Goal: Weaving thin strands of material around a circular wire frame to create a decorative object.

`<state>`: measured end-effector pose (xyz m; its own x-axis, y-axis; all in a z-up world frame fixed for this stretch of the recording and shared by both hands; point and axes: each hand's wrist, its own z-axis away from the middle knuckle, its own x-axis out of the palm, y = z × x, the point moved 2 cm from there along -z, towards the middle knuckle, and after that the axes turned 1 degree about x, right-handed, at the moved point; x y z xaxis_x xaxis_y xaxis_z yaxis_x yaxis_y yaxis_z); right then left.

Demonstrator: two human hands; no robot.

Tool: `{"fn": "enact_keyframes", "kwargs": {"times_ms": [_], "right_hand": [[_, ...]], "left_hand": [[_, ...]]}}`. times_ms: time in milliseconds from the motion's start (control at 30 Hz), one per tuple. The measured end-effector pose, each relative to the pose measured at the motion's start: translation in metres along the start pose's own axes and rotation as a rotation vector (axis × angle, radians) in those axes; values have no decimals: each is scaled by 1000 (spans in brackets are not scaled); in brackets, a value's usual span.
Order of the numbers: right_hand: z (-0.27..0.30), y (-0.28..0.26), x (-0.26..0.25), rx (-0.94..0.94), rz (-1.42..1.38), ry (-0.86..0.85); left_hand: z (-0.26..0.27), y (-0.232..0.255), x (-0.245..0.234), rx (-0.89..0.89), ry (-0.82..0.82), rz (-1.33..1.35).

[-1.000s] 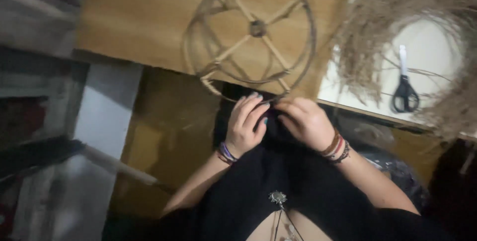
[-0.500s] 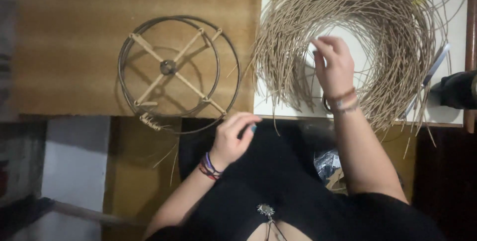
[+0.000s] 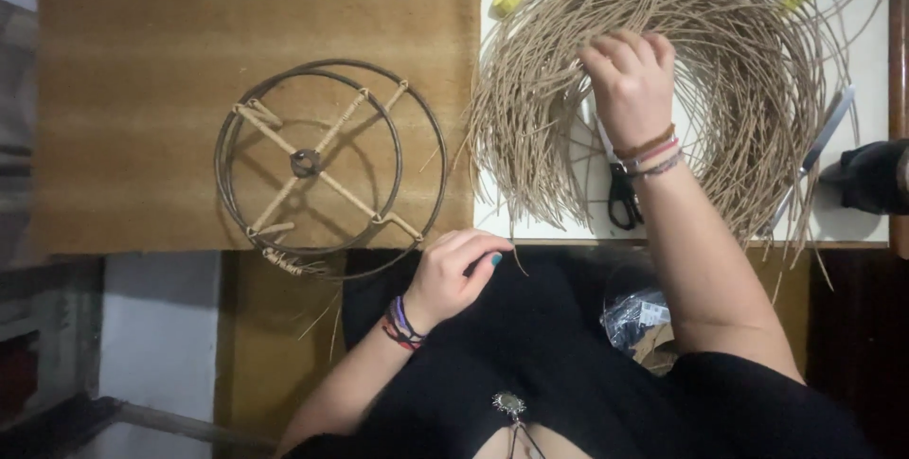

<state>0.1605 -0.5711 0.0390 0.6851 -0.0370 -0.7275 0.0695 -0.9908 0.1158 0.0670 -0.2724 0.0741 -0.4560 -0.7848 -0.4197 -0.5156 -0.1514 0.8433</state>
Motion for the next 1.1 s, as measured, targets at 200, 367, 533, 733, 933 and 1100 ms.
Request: {"fn": "enact_keyframes", "kwargs": {"times_ms": [200, 367, 533, 733, 933, 1100], "right_hand": [[54, -15, -50, -44, -191, 11], [74, -63, -95, -9, -356, -93], [77, -72, -113, 3, -484, -169], [99, -83, -135, 95, -723, -1], [170, -97, -135, 462, -1534, -173], [208, -61, -123, 948, -1549, -288]], "left_hand": [[7, -11, 18, 50, -5, 37], [14, -9, 28, 53, -15, 40], [25, -4, 32, 47, -36, 26], [41, -24, 55, -274, -142, 373], [32, -24, 75, -552, -120, 1479], [22, -59, 53, -786, 331, 1498]]}}
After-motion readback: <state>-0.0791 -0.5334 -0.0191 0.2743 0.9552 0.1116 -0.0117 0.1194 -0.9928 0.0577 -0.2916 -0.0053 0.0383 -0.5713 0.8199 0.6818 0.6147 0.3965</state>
